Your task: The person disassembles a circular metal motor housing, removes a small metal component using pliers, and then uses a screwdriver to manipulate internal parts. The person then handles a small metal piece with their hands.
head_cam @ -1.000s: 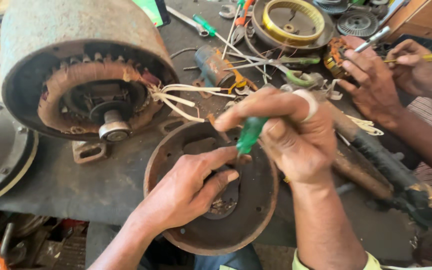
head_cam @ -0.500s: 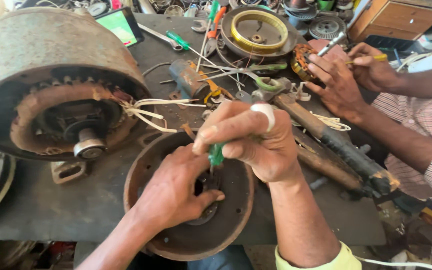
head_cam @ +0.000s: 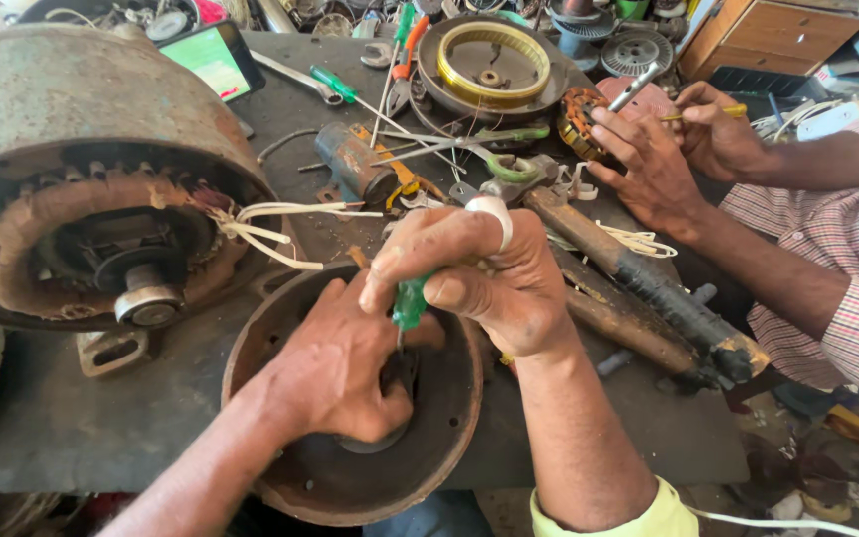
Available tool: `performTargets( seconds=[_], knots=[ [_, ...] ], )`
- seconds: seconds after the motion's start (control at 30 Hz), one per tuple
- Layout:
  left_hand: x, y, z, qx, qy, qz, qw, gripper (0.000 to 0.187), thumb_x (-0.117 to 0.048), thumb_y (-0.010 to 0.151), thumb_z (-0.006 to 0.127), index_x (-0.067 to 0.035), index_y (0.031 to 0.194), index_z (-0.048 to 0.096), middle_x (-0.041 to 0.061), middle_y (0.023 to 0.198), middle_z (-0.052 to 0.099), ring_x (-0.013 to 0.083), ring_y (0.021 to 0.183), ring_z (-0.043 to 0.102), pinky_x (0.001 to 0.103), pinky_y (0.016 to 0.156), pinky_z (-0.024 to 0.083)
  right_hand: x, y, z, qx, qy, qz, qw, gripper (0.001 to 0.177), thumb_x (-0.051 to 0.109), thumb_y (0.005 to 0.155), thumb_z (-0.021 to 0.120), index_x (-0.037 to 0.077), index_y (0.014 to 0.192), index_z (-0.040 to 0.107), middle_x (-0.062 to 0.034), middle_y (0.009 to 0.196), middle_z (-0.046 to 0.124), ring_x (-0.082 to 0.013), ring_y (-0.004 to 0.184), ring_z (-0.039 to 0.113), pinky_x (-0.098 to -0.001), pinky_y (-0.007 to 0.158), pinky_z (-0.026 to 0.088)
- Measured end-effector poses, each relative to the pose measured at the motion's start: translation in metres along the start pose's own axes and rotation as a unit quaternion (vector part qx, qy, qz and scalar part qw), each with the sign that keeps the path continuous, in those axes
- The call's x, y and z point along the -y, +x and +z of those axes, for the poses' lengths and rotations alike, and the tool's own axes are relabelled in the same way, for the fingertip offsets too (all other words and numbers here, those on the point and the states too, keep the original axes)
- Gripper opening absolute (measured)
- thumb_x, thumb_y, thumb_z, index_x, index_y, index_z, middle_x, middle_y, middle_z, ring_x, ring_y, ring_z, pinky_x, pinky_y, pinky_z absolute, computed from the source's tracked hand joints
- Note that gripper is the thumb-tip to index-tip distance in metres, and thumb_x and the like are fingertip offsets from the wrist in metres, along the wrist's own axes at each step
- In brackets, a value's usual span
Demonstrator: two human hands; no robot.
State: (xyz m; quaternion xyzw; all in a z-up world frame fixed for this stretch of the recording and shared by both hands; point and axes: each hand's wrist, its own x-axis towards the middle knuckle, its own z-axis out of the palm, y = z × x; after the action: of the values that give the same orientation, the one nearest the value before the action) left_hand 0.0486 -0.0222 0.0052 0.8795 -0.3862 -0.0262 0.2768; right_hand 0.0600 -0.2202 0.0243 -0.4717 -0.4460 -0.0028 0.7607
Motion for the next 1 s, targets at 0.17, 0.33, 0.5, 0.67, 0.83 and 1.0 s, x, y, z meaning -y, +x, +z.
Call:
performTargets(
  seconds=[0.17, 0.33, 0.5, 0.67, 0.83, 1.0],
  knots=[
    [0.011, -0.004, -0.008, -0.050, -0.073, 0.101, 0.991, 0.049, -0.017, 0.058, 0.072, -0.014, 0.106, 0.068, 0.021, 0.129, 0.058, 0.0396, 0.118, 0.056, 0.047, 0.088, 0.048, 0.001, 0.005, 0.001, -0.028, -0.083, -0.005, 0.996, 0.025, 0.017, 0.096, 0.079, -0.001, 0.113, 0.073, -0.0202, 0.104, 0.072, -0.0231, 0.088, 0.069, -0.0353, 0.078, 0.058],
    [0.006, -0.022, -0.019, -0.060, -0.264, 0.049, 0.961, 0.037, -0.012, 0.093, 0.065, -0.003, 0.129, 0.060, 0.015, 0.109, 0.075, 0.0305, 0.102, 0.075, 0.040, 0.089, 0.056, 0.009, 0.006, 0.002, -0.009, -0.005, 0.023, 1.000, 0.021, 0.020, 0.107, 0.072, 0.003, 0.119, 0.073, -0.0175, 0.114, 0.072, -0.0230, 0.104, 0.073, -0.0361, 0.093, 0.061],
    [-0.006, -0.027, -0.001, -0.118, -0.261, -0.005, 0.958, 0.027, -0.012, 0.099, 0.062, -0.002, 0.124, 0.064, 0.014, 0.095, 0.078, 0.0265, 0.082, 0.075, 0.036, 0.074, 0.056, 0.002, 0.011, 0.011, -0.053, -0.073, 0.031, 0.995, 0.025, 0.022, 0.102, 0.073, 0.002, 0.117, 0.074, -0.0172, 0.112, 0.074, -0.0212, 0.098, 0.072, -0.0317, 0.086, 0.058],
    [-0.009, -0.024, 0.001, -0.173, -0.246, -0.059, 0.952, 0.016, -0.013, 0.094, 0.068, -0.005, 0.107, 0.073, 0.012, 0.091, 0.079, 0.0216, 0.086, 0.080, 0.033, 0.076, 0.059, 0.001, 0.012, 0.011, -0.031, 0.009, 0.080, 0.996, 0.046, 0.024, 0.095, 0.081, 0.007, 0.134, 0.064, -0.0077, 0.109, 0.072, -0.0156, 0.105, 0.069, -0.0295, 0.094, 0.057],
    [-0.013, -0.023, 0.000, -0.152, -0.212, -0.199, 0.945, 0.023, -0.023, 0.082, 0.081, -0.006, 0.095, 0.073, 0.014, 0.077, 0.074, 0.0283, 0.066, 0.071, 0.036, 0.065, 0.055, 0.001, 0.012, 0.000, 0.041, -0.280, 0.149, 0.948, 0.050, 0.015, 0.085, 0.089, -0.001, 0.129, 0.072, -0.0079, 0.101, 0.071, -0.0155, 0.096, 0.067, -0.0316, 0.089, 0.056],
    [-0.012, -0.025, 0.008, -0.127, -0.085, -0.141, 0.978, 0.029, -0.024, 0.069, 0.084, -0.006, 0.089, 0.073, 0.014, 0.080, 0.069, 0.0343, 0.077, 0.069, 0.045, 0.068, 0.053, 0.009, 0.007, -0.003, 0.031, -0.113, 0.214, 0.970, 0.041, 0.016, 0.095, 0.078, 0.002, 0.131, 0.067, -0.0059, 0.110, 0.077, -0.0151, 0.108, 0.072, -0.0318, 0.101, 0.058]
  ],
)
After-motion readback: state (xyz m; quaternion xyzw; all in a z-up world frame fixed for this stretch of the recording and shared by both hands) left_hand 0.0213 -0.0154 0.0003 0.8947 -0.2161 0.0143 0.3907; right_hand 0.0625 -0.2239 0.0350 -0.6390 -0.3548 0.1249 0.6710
